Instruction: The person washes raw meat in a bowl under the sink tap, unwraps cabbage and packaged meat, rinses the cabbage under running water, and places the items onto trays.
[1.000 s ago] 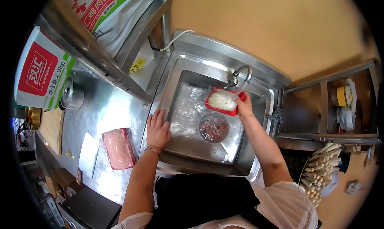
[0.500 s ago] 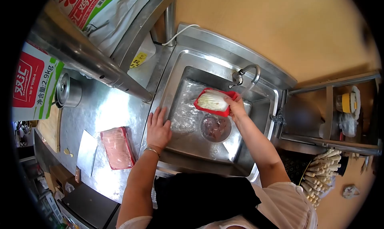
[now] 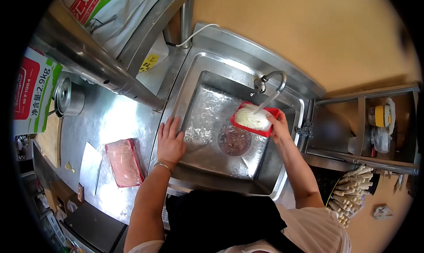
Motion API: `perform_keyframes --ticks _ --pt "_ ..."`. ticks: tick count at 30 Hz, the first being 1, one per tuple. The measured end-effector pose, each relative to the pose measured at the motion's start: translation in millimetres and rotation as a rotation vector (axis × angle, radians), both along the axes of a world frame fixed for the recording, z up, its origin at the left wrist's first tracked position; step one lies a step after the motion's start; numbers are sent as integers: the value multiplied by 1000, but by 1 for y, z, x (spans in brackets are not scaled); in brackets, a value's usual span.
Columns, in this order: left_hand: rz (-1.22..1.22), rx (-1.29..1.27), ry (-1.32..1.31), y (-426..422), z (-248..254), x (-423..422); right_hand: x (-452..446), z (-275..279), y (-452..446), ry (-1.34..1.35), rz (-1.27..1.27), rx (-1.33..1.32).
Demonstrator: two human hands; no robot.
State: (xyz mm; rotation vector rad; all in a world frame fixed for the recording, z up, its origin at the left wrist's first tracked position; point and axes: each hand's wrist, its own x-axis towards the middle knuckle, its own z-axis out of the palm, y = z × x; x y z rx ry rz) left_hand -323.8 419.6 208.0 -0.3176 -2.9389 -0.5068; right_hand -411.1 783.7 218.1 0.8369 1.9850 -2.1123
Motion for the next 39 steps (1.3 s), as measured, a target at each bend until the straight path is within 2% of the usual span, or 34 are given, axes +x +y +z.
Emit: perform_keyframes --ticks 6,11,15,18,21,23,24,25,27,28,29,31,32,33,34,35,37,39 --pt "-6 38 -32 -1 2 1 -36 -39 -36 -87 -47 -37" --pt "0 49 -31 -1 1 2 -28 -19 -71 -33 17 -134" --pt "-3 64 -4 -1 1 2 8 -22 -77 -81 -28 -226" --pt "-10 27 11 -1 0 3 42 2 -91 -139 -37 -288" --pt "-23 -15 42 -1 0 5 76 14 -96 0 37 -287" --pt "-7 128 39 -3 5 3 94 31 -98 34 18 -472" --pt "-6 222 -67 -7 9 3 103 40 -99 29 23 -538" --pt "-29 204 -59 -5 12 8 110 47 -101 45 3 -554" --pt "76 1075 -278 2 13 29 124 58 -108 20 32 -725" --pt "23 1337 -492 10 31 38 129 65 -114 36 19 -753" --pt "14 1399 -587 14 32 46 133 72 -122 5 33 -850" --pt "-156 1818 -702 29 36 60 139 74 -138 -19 52 -973" --pt "-156 1791 -701 37 45 63 140 72 -147 60 93 -967" --pt "-177 1891 -678 46 55 65 142 72 -156 140 132 -955" --pt "-202 1993 -655 47 63 65 146 81 -163 104 144 -977" --pt "-209 1975 -656 43 64 64 149 80 -169 116 141 -991" --pt "-180 1970 -589 36 60 60 154 73 -178 -68 231 -1260" --pt "-233 1935 -569 22 63 54 158 54 -187 -77 294 -1229"
